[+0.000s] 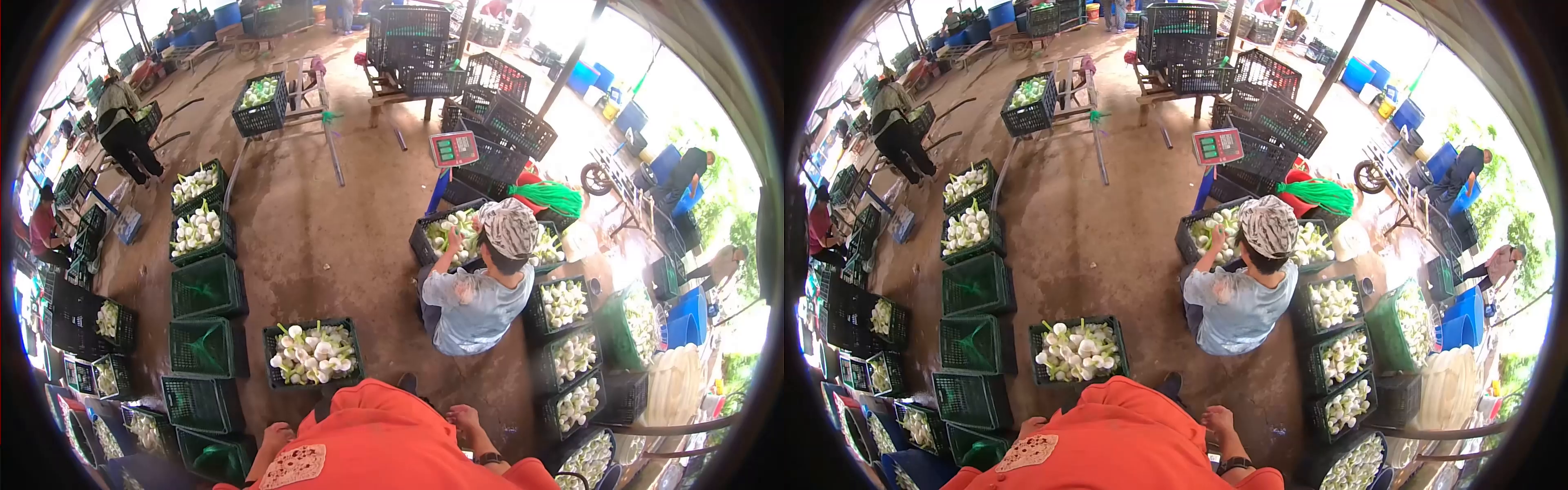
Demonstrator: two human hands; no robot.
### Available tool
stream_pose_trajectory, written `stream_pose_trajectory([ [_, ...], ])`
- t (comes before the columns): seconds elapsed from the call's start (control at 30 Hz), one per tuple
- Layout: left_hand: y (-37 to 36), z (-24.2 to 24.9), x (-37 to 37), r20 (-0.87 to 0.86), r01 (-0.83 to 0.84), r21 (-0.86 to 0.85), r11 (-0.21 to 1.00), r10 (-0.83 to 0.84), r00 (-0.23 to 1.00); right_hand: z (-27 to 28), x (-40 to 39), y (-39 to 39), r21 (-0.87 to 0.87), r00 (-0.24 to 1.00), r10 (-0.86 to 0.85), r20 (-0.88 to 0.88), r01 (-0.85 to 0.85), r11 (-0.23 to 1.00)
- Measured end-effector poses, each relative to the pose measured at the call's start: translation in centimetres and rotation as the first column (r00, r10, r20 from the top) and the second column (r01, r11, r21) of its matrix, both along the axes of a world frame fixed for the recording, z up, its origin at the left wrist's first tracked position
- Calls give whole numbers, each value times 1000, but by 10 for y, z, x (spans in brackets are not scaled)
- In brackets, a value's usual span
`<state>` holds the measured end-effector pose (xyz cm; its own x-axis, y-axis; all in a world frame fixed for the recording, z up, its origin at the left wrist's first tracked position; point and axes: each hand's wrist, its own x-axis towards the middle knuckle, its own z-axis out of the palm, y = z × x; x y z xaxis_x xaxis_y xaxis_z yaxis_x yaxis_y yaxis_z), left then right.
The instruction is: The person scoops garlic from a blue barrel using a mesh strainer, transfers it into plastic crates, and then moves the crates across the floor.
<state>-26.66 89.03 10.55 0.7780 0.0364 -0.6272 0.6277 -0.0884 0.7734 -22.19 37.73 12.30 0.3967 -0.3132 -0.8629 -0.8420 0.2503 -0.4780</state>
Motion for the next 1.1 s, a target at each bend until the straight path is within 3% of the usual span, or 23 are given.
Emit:
stream_pose_trajectory([
  [0.03,-6,12,4,-2,2,-1,1000,-2,1000,0,-2,0,-1,1000,-2,-2,2,1000],
  [0.1,-21,36,13,-98,97,288,953,-72,993,-1,-3,0,0,1000,-13,27,13,1000],
  [0.13,-17,28,11,-97,100,286,953,-75,992,-2,-4,0,-2,999,-16,28,16,1000],
  [0.2,-1,-1,1,170,286,548,786,-439,882,-5,-8,0,-16,1000,-20,15,20,1000],
  [0.3,24,-56,0,127,410,593,693,-583,802,-10,-12,-1,-29,1000,16,9,-16,999],
  [0.33,29,-73,-5,134,451,591,669,-632,763,-15,-15,-1,-35,999,-48,14,48,998],
  [0.4,42,-97,-6,37,301,430,851,-349,936,-23,-17,0,-1,998,-32,47,32,999],
  [0.43,46,-103,1,-6,295,410,863,-321,947,-16,-16,2,-3,995,-88,50,88,996],
  [0.5,46,-111,21,-62,336,409,848,-342,938,1,-8,8,14,999,-32,13,32,999],
  [0.73,37,-121,106,-110,489,418,766,-491,864,-14,-33,17,28,982,-179,66,177,984],
  [1.1,24,-123,169,-149,592,412,693,-590,794,-27,-82,24,-60,960,-265,-87,261,964],
])
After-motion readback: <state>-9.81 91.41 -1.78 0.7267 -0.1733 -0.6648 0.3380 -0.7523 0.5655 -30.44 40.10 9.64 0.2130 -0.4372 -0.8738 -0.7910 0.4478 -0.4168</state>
